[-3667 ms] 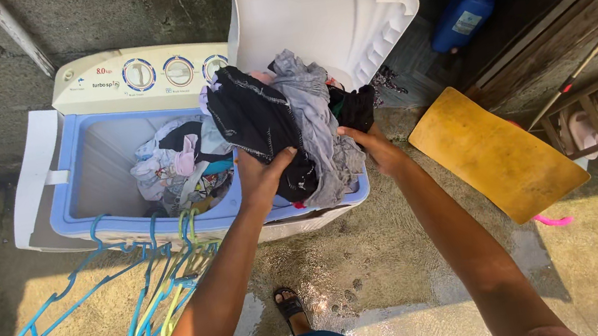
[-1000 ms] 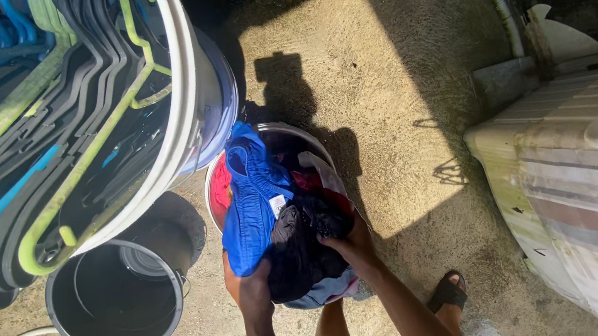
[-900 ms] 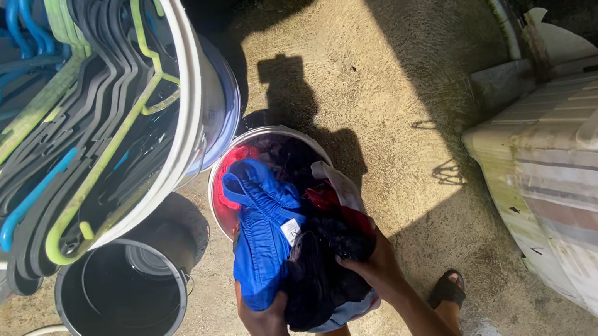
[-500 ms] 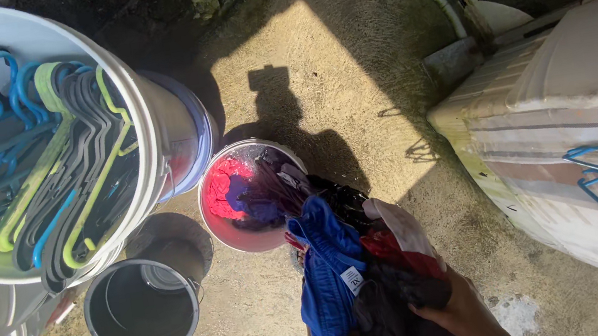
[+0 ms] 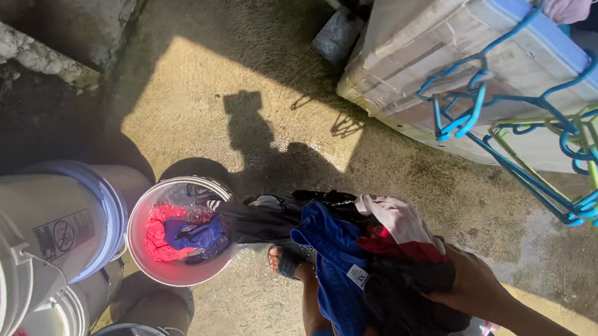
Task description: The person operates a twin-tub washing machine by opening the lid, transferring wet clothes from the spin tub to the wash tub, and then hanging several shirts on hangers.
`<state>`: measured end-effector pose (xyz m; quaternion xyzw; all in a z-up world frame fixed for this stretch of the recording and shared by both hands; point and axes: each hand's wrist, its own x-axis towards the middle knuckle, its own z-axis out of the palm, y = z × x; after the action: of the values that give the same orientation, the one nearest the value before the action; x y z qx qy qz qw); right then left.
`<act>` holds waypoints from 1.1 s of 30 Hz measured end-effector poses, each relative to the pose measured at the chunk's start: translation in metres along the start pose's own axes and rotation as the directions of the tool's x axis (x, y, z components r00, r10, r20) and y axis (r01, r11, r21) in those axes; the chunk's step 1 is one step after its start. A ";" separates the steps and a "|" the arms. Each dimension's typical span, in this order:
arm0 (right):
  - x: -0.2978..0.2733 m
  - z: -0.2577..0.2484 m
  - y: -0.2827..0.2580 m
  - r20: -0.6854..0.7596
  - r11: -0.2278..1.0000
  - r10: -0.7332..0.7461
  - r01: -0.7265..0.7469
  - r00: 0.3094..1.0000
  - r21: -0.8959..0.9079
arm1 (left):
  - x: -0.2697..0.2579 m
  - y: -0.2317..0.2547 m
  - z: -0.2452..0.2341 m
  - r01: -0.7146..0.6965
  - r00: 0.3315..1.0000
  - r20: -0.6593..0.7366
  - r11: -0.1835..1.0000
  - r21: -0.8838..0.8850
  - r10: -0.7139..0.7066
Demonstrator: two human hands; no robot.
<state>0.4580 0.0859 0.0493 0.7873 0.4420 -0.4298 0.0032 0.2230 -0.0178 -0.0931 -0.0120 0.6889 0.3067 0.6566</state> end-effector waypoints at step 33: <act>-0.360 -0.530 0.303 -0.965 0.658 0.005 0.726 0.260 0.199 | -0.504 0.014 0.587 -0.296 0.116 0.975 0.944 -0.147 0.189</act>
<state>0.9403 -0.1441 0.5145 0.6977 0.3760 -0.0202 -0.6094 0.8135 0.0563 0.4017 0.3281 0.1052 0.3145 0.8845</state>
